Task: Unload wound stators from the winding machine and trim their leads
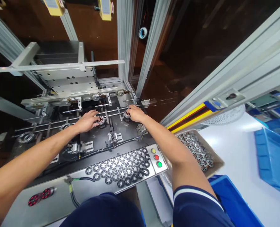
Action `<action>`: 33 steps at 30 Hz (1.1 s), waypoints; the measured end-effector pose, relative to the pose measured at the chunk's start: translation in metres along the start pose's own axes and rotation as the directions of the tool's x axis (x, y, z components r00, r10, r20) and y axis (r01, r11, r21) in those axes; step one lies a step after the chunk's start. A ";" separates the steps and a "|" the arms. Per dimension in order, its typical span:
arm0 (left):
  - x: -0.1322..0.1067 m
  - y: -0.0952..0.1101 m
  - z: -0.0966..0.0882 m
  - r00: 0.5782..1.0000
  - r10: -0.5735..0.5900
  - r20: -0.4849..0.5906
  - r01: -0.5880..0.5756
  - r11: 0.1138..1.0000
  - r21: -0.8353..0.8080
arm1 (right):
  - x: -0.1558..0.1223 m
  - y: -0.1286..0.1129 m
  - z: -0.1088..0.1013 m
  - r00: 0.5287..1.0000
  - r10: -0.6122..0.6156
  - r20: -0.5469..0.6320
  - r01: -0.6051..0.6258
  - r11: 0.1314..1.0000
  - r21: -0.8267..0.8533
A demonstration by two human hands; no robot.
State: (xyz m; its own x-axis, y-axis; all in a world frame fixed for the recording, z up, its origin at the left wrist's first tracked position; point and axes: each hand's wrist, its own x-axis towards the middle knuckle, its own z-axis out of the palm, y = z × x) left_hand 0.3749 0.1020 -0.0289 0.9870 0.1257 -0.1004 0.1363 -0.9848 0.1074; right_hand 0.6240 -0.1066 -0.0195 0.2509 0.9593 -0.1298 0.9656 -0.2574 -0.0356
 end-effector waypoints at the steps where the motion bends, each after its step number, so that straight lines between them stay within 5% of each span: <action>1: 0.001 -0.001 0.000 1.000 0.002 0.012 -0.002 1.000 0.002 | 0.002 0.001 0.001 1.000 -0.003 0.003 0.003 1.000 0.005; 9: 0.009 -0.009 0.003 0.998 0.036 0.043 -0.034 0.998 -0.049 | 0.012 0.007 0.009 0.998 -0.023 0.063 0.023 1.000 0.008; 17: -0.007 0.008 -0.017 0.978 0.068 -0.199 -0.102 0.981 -0.164 | 0.017 0.015 0.013 0.995 -0.027 0.100 0.024 0.999 0.028; 22: -0.070 0.051 -0.053 0.878 0.054 -0.475 -0.182 0.956 -0.228 | 0.022 0.022 0.015 0.991 -0.065 0.119 0.058 0.996 0.061; 26: -0.120 0.082 -0.077 0.734 -0.042 -0.678 -0.200 0.941 -0.275 | 0.027 0.027 0.014 0.984 -0.115 0.137 0.103 0.991 0.090; 28: -0.137 0.091 -0.080 0.677 -0.108 -0.728 -0.230 0.909 -0.347 | 0.029 0.029 0.013 0.980 -0.135 0.149 0.121 0.988 0.100; 33: -0.167 0.098 -0.076 0.646 -0.293 -0.704 -0.235 0.802 -0.550 | 0.037 0.031 0.011 0.964 -0.182 0.192 0.158 0.978 0.136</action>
State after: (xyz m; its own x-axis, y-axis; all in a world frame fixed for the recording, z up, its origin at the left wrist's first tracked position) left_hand 0.2302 -0.0063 0.0730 0.6582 0.4542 0.6003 -0.0761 -0.7532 0.6534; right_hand 0.6629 -0.0804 -0.0362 0.0529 0.9496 -0.3090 0.9748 -0.1162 -0.1904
